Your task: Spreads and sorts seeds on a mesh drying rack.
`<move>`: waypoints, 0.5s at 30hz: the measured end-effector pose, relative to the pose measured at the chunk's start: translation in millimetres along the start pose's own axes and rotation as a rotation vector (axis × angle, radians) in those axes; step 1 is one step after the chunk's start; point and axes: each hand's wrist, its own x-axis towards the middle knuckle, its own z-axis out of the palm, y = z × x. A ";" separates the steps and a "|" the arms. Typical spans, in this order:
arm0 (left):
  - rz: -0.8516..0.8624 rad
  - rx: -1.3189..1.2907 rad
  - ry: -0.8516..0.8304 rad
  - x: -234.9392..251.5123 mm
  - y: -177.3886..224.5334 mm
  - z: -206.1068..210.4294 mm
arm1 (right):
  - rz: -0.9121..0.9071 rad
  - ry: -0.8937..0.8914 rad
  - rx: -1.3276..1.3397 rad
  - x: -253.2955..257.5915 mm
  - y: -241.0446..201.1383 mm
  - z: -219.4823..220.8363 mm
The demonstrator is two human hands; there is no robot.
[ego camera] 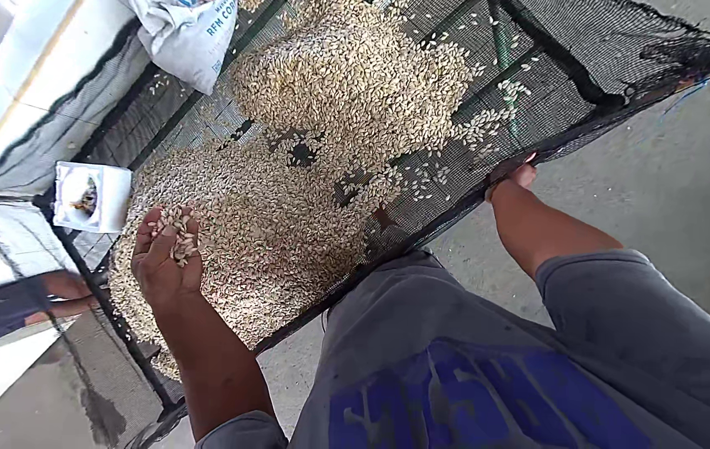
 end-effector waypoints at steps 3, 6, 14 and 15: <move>-0.036 0.011 0.080 -2.6 3.4 4.1 | -0.007 0.000 0.045 -2.1 -0.5 -0.4; -0.054 -0.036 0.085 -2.1 5.2 0.2 | -0.006 0.000 0.040 -1.0 0.3 0.8; -0.081 -0.108 0.139 0.8 6.5 -15.2 | 0.031 -0.005 0.096 -10.3 -3.6 -1.8; -0.083 -0.107 0.145 -0.1 6.6 -14.7 | 0.026 0.004 0.097 -7.7 -2.5 -0.3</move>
